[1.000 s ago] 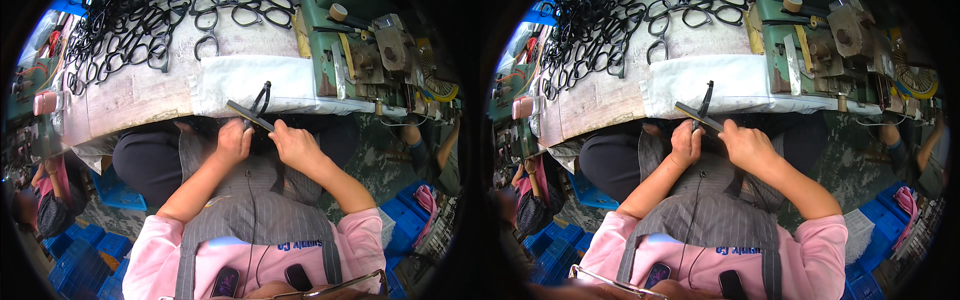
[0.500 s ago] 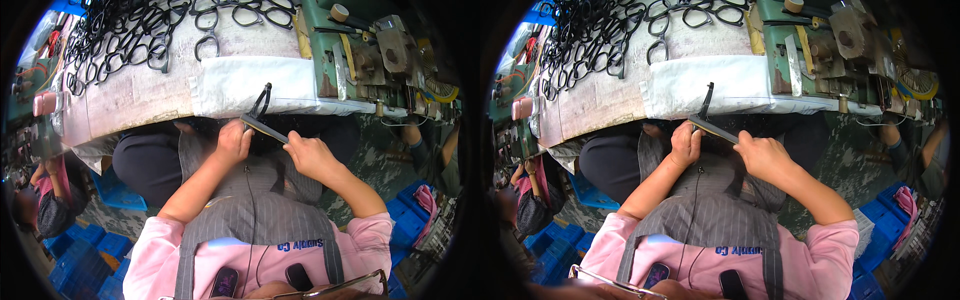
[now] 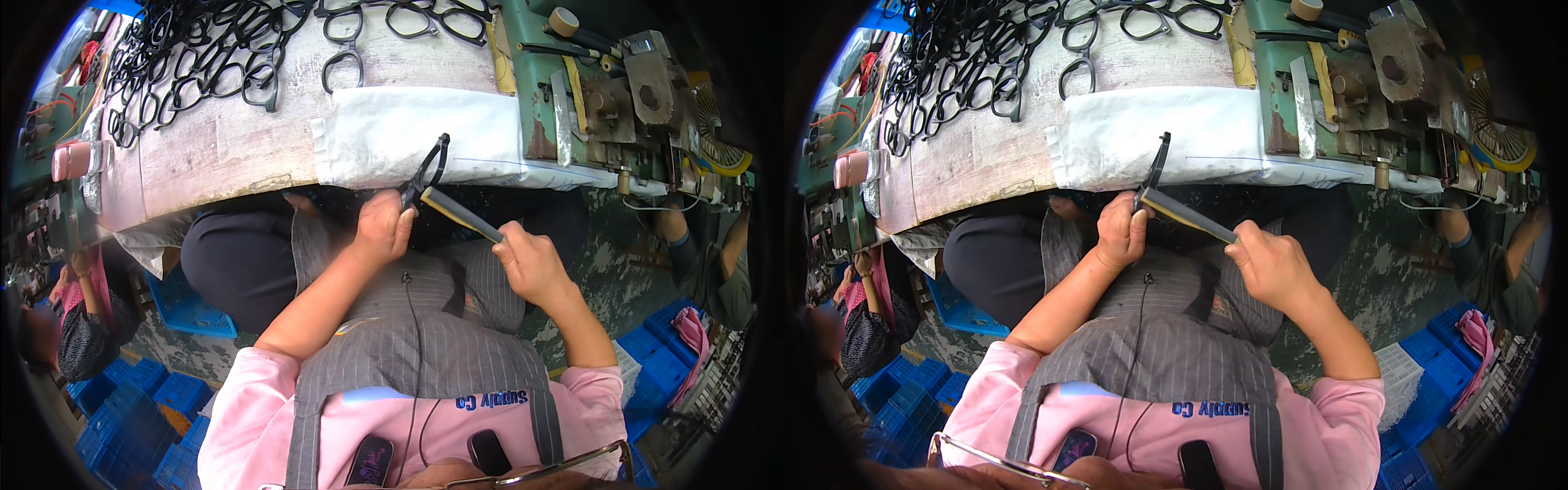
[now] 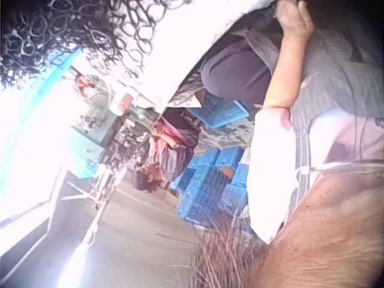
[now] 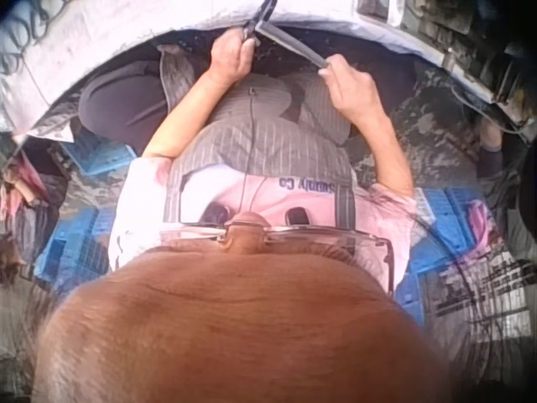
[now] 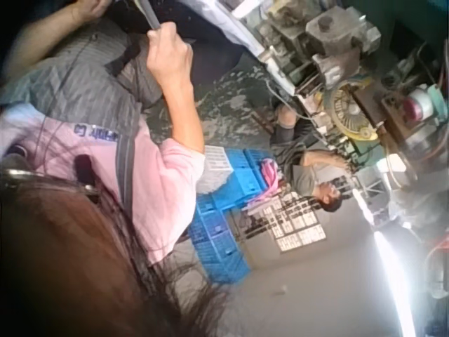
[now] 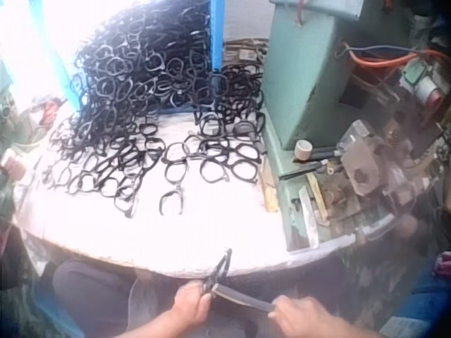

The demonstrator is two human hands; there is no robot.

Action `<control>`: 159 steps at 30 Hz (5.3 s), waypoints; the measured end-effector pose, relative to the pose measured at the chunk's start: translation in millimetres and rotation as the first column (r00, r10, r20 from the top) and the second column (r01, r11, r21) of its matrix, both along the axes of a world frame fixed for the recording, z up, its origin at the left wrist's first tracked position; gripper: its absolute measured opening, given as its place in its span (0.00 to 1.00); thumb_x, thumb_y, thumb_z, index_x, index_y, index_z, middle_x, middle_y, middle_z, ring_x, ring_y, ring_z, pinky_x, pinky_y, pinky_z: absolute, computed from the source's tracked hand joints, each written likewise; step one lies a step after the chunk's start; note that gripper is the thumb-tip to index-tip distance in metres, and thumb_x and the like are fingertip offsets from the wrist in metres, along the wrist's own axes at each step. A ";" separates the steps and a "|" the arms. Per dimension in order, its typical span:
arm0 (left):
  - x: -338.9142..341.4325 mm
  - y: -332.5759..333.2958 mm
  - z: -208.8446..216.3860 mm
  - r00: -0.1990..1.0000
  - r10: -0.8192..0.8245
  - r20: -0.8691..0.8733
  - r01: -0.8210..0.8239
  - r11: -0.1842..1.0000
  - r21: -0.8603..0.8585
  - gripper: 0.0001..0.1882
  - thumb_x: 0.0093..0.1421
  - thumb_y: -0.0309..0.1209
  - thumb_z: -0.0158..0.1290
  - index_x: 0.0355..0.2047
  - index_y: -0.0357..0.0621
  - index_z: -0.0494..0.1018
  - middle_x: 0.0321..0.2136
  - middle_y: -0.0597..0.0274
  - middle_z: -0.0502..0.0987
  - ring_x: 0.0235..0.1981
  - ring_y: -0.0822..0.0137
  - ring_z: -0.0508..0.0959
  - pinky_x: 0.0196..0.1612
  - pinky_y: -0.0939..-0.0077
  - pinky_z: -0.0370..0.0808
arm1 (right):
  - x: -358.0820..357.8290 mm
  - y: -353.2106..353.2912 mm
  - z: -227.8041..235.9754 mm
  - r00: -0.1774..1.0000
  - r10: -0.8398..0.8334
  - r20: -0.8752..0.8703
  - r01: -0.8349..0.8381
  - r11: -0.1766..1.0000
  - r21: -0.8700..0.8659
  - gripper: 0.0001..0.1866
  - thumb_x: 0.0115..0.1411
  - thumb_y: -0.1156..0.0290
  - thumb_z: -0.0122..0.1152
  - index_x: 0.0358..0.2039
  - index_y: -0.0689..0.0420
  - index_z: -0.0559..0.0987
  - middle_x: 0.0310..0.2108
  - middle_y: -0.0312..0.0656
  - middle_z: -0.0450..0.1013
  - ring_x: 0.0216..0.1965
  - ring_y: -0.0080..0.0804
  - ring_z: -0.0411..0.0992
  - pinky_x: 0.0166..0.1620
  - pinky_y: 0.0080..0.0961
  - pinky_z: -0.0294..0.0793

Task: The person files the edges of small black metal loops using a hand file. They repeatedly pick up a loop, file its edges, and place it back on the table among many similar parts.

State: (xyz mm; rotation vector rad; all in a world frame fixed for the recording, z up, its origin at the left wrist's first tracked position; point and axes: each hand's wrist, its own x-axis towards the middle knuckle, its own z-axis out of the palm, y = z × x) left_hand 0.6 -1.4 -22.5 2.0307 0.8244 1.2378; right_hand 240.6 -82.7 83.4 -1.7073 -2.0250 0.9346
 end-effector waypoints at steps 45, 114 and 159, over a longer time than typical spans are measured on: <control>-4.2 -1.2 -2.3 0.999 0.020 -0.035 -0.020 1.000 0.005 0.05 0.60 0.23 0.47 0.27 0.36 0.68 0.22 0.55 0.72 0.22 0.54 0.72 0.27 0.66 0.69 | -42.7 50.2 -24.0 0.993 0.079 0.093 -0.079 0.997 -0.001 0.12 0.61 0.63 0.54 0.34 0.59 0.67 0.21 0.53 0.74 0.25 0.56 0.74 0.27 0.46 0.72; 9.0 -1.8 16.5 0.996 0.086 -0.030 -0.088 0.993 -0.073 0.09 0.63 0.27 0.45 0.27 0.37 0.69 0.21 0.55 0.71 0.21 0.53 0.72 0.26 0.66 0.70 | -62.0 36.8 -10.5 0.986 -0.081 0.147 0.098 0.989 -0.113 0.12 0.64 0.65 0.51 0.30 0.61 0.67 0.18 0.57 0.71 0.23 0.60 0.72 0.25 0.51 0.70; 9.7 0.2 13.7 0.998 0.034 -0.044 -0.034 0.999 0.003 0.05 0.57 0.22 0.51 0.26 0.35 0.67 0.18 0.52 0.68 0.19 0.51 0.70 0.22 0.61 0.69 | -60.9 35.0 -12.9 0.989 -0.082 0.127 0.089 0.995 -0.055 0.13 0.63 0.64 0.53 0.28 0.61 0.67 0.15 0.56 0.71 0.19 0.58 0.72 0.23 0.50 0.72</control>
